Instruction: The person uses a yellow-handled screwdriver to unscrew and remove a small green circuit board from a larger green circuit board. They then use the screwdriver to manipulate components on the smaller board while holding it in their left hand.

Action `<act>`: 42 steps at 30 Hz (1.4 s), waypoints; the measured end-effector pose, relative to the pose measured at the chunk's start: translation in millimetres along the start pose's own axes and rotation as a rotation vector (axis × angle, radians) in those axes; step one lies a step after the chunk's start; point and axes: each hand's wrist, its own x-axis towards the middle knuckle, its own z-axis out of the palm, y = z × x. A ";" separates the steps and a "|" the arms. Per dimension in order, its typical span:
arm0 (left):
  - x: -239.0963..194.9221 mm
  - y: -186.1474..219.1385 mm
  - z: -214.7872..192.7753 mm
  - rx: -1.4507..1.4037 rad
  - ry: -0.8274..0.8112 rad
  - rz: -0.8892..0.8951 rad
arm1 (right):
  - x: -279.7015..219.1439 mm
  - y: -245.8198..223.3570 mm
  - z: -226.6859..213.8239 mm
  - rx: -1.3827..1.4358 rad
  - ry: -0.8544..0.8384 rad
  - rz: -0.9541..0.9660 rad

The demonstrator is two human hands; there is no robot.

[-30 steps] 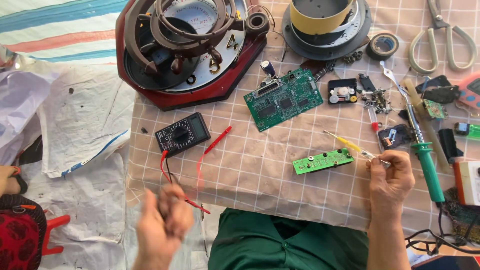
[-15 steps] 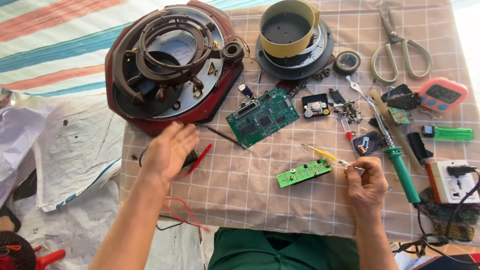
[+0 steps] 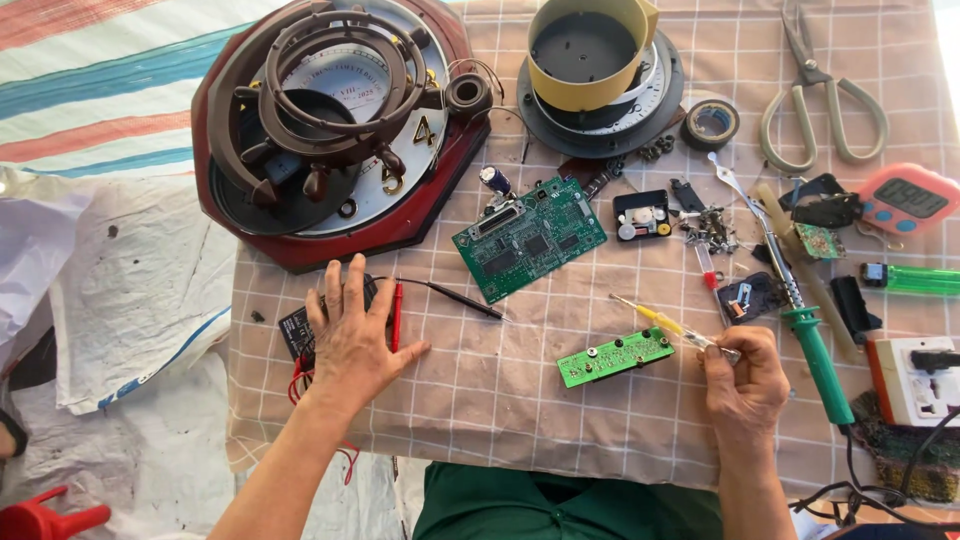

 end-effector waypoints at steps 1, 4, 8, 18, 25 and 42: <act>2.8 1.6 -1.8 -0.004 0.000 -0.001 | -0.3 0.6 -0.4 -0.003 -0.002 -0.001; 9.5 4.0 -0.3 -0.109 0.097 0.062 | -1.1 2.8 -0.4 0.036 0.000 0.011; 11.0 6.9 7.1 -0.171 0.182 0.085 | -0.6 0.4 0.7 -0.021 0.005 -0.002; 39.1 -0.6 -40.0 -0.489 0.230 0.010 | -1.2 8.8 0.8 -0.070 0.019 -0.033; 130.1 -48.0 -125.9 -0.365 0.704 0.059 | -2.1 11.0 3.6 -0.043 0.043 -0.035; 211.2 -56.1 1.4 -0.285 0.271 0.290 | 0.6 21.5 3.9 0.001 0.054 -0.034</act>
